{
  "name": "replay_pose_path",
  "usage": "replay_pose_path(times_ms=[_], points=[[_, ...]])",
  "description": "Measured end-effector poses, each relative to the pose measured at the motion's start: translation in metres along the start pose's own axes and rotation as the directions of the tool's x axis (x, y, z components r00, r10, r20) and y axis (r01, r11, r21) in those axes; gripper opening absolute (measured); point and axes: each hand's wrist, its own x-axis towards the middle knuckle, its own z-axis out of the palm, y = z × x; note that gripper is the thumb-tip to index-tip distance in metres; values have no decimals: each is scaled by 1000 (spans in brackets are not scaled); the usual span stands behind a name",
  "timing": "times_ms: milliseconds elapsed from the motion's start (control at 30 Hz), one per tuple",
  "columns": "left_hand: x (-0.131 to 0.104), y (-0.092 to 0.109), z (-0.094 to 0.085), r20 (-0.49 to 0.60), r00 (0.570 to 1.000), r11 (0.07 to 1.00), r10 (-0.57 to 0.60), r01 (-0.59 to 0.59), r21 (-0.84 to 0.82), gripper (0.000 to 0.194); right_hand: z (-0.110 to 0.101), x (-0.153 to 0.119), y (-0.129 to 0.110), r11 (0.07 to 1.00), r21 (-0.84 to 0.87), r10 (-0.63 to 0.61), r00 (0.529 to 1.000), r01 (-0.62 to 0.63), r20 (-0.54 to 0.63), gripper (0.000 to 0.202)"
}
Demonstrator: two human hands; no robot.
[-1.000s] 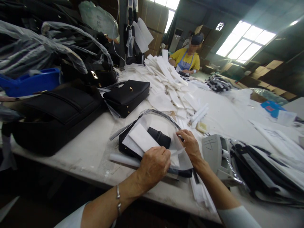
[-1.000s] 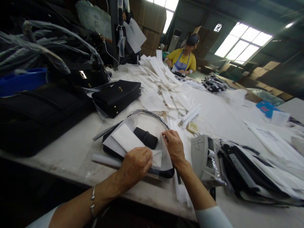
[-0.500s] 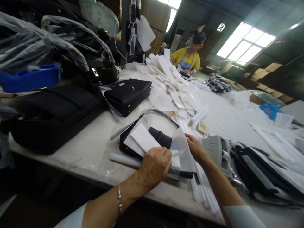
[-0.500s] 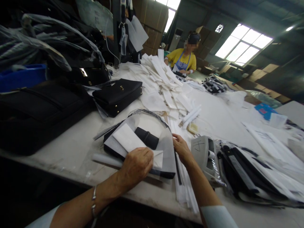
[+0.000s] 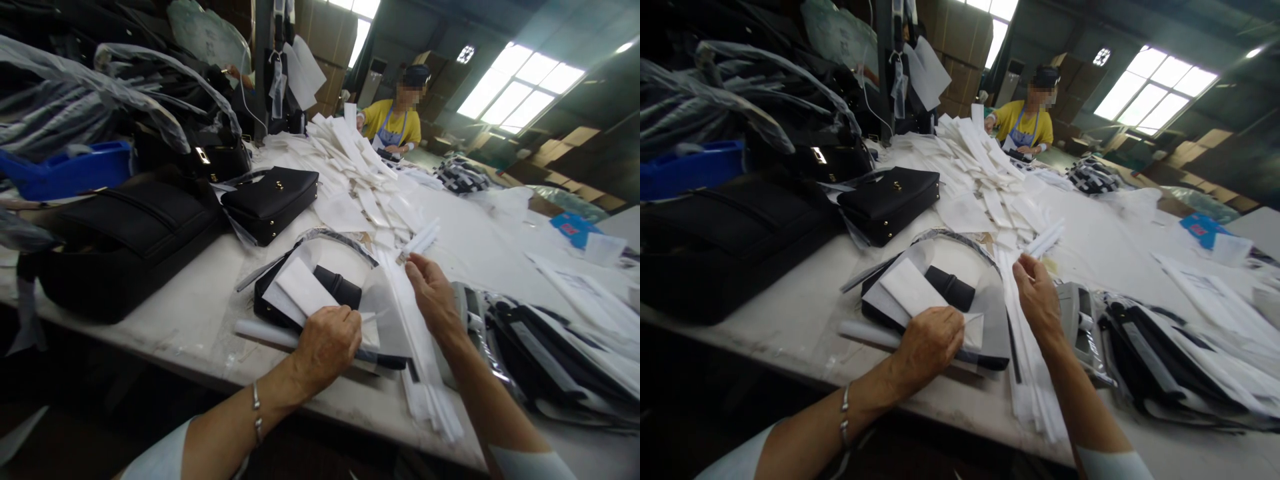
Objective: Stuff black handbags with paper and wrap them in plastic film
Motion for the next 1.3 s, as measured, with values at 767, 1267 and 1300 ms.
replay_pose_path(times_ms=[767,1267,1300], points=[[1,0,-3,-22,1000,1000,-4,4,4,14,-23,-50,-30,950,255,-36,746,-182,665,86],[1,-3,-32,166,969,982,185,-186,-8,16,10,-67,-13,989,-124,110,961,-80,256,37],[2,-4,-33,183,967,984,177,-177,-18,19,11,-66,-11,990,-125,98,965,-69,243,36]])
